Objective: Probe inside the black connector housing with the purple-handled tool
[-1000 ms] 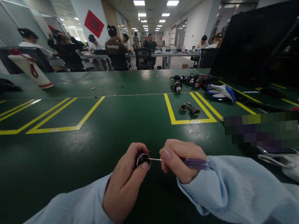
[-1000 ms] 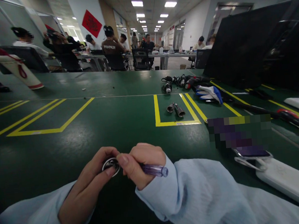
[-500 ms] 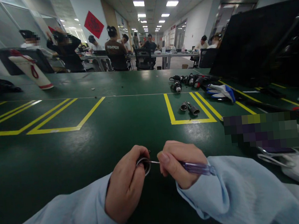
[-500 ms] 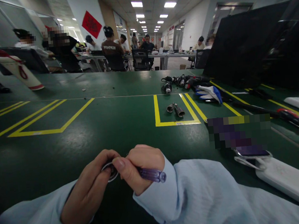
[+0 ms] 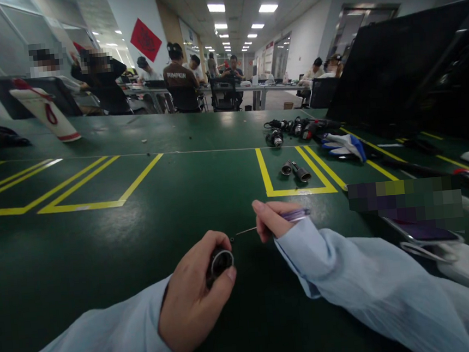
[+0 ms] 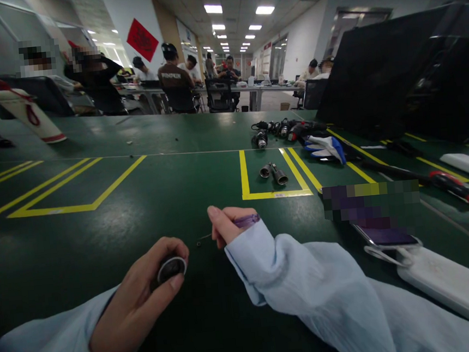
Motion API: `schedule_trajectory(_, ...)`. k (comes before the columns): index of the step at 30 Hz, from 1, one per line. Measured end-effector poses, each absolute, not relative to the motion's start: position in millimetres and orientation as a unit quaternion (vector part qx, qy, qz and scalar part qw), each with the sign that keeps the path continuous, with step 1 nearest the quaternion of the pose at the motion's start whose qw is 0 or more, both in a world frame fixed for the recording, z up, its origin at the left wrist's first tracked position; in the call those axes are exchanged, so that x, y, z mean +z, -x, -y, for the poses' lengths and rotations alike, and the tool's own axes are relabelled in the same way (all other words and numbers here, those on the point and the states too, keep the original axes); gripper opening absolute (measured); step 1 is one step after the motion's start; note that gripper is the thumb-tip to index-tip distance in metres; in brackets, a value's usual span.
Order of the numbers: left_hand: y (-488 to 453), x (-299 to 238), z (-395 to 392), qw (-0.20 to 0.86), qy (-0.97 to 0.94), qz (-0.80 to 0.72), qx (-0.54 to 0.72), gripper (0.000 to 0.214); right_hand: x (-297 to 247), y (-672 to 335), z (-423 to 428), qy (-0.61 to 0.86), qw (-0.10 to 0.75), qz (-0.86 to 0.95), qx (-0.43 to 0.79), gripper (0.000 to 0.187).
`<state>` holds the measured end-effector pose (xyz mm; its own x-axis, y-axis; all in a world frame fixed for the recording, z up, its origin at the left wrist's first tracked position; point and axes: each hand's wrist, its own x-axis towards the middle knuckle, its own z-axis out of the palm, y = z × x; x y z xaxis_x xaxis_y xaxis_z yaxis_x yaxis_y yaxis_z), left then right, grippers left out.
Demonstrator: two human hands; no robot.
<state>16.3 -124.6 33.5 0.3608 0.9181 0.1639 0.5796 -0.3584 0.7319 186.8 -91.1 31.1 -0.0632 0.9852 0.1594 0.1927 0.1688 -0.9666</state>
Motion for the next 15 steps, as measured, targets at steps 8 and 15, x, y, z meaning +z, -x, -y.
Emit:
schedule_trajectory(8, -9, 26, 115, 0.271, -0.779, -0.482, 0.296, 0.020, 4, -177, 76, 0.512, 0.453, 0.583, 0.439, 0.046)
schedule_trajectory(15, -8, 23, 112, 0.257, -0.782, -0.479, 0.304, 0.024, 13, -175, 77, 0.537, 0.417, 0.603, 0.418, 0.044)
